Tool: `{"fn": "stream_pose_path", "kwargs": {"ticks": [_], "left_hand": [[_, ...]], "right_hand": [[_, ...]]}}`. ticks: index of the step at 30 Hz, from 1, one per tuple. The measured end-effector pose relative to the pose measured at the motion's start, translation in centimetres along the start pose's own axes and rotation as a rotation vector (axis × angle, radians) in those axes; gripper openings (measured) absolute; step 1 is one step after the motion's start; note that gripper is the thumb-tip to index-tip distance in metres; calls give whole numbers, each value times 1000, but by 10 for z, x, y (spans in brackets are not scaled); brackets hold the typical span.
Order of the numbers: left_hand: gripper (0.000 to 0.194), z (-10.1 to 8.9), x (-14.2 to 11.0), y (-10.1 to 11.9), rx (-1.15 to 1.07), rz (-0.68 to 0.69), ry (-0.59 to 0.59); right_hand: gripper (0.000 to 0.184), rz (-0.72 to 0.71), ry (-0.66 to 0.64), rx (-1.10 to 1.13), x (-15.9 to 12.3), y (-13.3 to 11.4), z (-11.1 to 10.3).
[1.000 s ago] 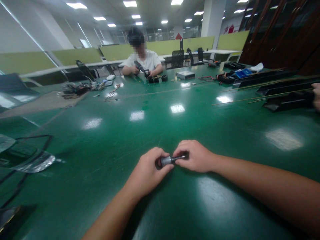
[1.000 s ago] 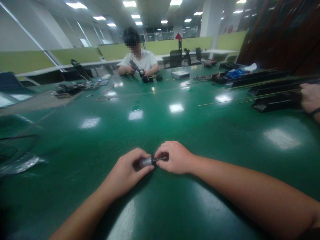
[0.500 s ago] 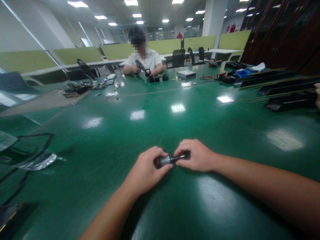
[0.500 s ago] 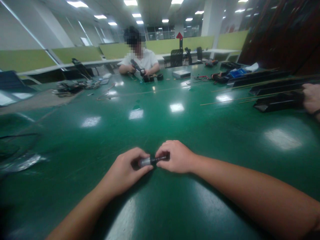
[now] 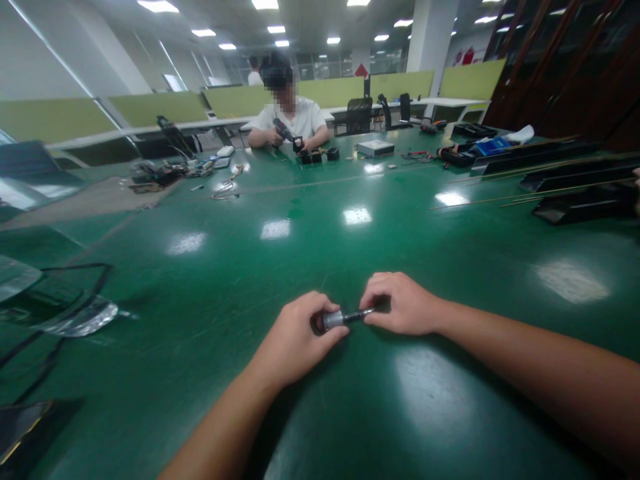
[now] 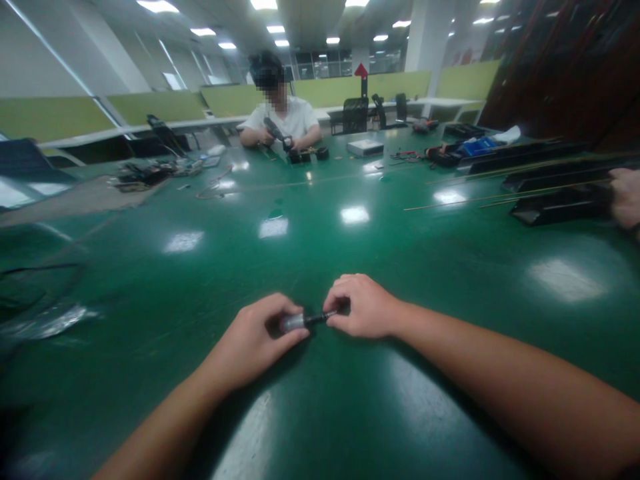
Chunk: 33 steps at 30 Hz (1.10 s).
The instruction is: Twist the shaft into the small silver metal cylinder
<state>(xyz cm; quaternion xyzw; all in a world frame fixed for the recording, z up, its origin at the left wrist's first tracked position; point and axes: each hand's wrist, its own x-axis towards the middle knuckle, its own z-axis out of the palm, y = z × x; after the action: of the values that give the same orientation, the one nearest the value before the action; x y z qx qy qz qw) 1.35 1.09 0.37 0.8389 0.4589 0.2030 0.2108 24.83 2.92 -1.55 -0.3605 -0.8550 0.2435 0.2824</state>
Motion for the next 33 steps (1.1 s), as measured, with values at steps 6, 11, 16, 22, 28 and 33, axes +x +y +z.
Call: {"fn": "stream_pose_path", "kwargs": {"ticks": [6, 11, 16, 22, 28, 33], "left_hand": [[16, -2, 0, 0, -27, 2, -14], [17, -2, 0, -1, -23, 1, -5], [17, -1, 0, -2, -13, -8, -5], [17, -1, -1, -2, -14, -21, -22], [17, -1, 0, -2, -8, -24, -17], [18, 0, 1, 0, -7, -41, -25]], "right_hand": [[9, 47, -68, 64, -2, 8, -11], [11, 113, -63, 92, -2, 28, -22], [14, 125, -79, 148, -1, 35, -25], [12, 66, -115, 116, -1, 27, -20], [13, 68, -131, 128, 0, 27, -20], [15, 13, -149, 117, 2, 25, -19]]}}
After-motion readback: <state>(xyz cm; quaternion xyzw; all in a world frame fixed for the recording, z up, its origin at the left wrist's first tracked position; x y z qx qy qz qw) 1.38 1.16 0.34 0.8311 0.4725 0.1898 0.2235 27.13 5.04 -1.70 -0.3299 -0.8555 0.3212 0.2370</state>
